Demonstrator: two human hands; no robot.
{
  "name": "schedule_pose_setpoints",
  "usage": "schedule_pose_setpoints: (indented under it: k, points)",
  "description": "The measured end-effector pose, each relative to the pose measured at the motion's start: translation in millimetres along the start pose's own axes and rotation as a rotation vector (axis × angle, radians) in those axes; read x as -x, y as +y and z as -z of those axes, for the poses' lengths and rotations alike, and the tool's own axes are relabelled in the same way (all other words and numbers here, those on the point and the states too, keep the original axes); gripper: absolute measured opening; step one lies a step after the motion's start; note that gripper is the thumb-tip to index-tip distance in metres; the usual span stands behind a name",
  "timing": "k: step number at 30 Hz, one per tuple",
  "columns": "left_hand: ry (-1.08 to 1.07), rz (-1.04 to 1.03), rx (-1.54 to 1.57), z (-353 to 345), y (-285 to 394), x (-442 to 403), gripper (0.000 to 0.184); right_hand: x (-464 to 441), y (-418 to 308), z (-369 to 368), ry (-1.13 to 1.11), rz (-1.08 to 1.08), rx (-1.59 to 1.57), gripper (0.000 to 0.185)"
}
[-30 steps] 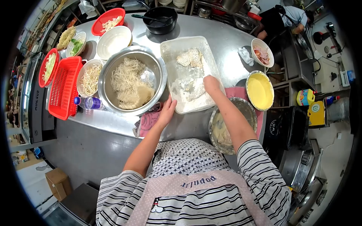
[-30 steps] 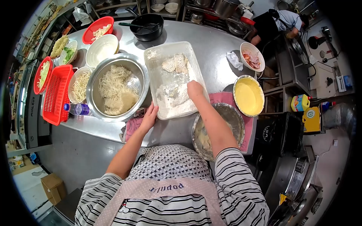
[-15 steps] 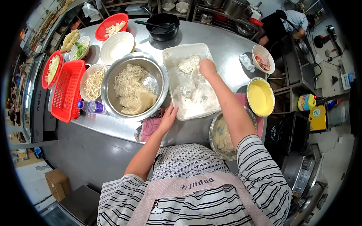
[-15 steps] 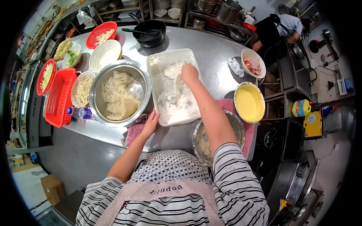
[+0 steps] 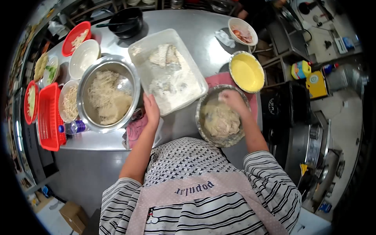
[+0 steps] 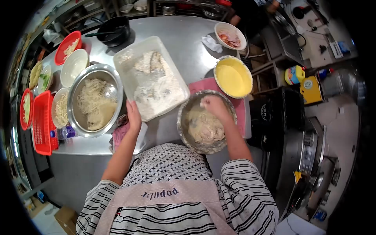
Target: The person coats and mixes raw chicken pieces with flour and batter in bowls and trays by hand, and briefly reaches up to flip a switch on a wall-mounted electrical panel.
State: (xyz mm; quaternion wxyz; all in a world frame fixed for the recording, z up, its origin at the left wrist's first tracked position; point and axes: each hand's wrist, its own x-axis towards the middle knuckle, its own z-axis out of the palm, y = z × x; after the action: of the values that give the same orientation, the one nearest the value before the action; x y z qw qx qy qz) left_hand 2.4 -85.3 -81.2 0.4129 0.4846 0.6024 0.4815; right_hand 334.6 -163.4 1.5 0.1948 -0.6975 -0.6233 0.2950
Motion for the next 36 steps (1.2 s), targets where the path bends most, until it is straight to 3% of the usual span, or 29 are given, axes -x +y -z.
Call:
schedule_pose_setpoints:
  k: [2,5,11,15,17,18,20,22,24,25,27,28,30,31,35,36]
  points:
    - [0.008,-0.034,-0.106,-0.3,-2.7,0.4,0.043,39.9,47.7,-35.0,-0.048,-0.098,0.379,0.021]
    - [-0.042,-0.04,-0.08,2.0,-5.9,-1.4,0.044,77.4,41.6,-58.5,-0.058,-0.134,0.567,0.021]
    - [-0.074,-0.025,-0.054,3.3,-2.4,0.1,0.046,110.6,25.6,-87.3,-0.007,-0.105,0.63,0.025]
    - [-0.081,-0.035,-0.031,3.2,-6.9,-1.1,0.047,113.1,31.1,-68.2,-0.053,-0.078,0.52,0.023]
    - [-0.078,-0.037,-0.028,3.9,-8.8,-0.7,0.047,108.6,55.6,-64.0,-0.09,-0.369,-0.014,0.024]
    - [-0.076,-0.044,-0.048,4.1,-8.2,-1.3,0.047,108.2,58.1,-58.6,-0.09,-0.37,-0.014,0.024]
    - [-0.073,-0.051,-0.065,3.3,-6.5,-1.1,0.047,106.3,63.2,-48.4,0.001,-0.471,-0.693,0.015]
    - [-0.069,-0.043,-0.053,3.3,-5.1,-0.5,0.047,99.0,26.4,-20.3,0.016,-0.521,-0.881,0.022]
    - [-0.069,-0.042,-0.041,3.3,-3.2,-0.6,0.047,91.3,14.4,-12.9,0.06,-0.544,-1.319,0.026]
    - [-0.07,-0.039,-0.029,3.2,-1.3,-0.6,0.047,87.7,13.9,-15.9,0.059,-0.541,-1.319,0.026]
    - [-0.079,-0.032,-0.043,3.9,9.2,1.6,0.047,80.2,17.3,-25.9,0.138,-0.354,-0.87,0.027]
    - [-0.093,-0.024,-0.057,5.4,14.9,2.3,0.046,77.2,20.0,-31.4,0.132,-0.352,-0.871,0.027]
    - [-0.074,-0.03,-0.067,4.1,6.6,1.2,0.047,73.9,24.2,-42.2,-0.029,-0.004,-0.324,0.027]
    - [-0.058,-0.039,-0.071,3.3,2.3,0.2,0.047,74.7,26.4,-43.4,-0.252,-0.082,-0.098,0.026]
    - [-0.069,-0.04,-0.033,3.0,-4.3,-1.1,0.047,66.4,41.8,-65.2,-0.231,-0.274,-0.318,0.021]
    - [-0.066,-0.041,-0.037,2.9,-6.1,-1.6,0.048,59.4,39.0,-67.7,-0.04,-0.311,-0.128,0.02]
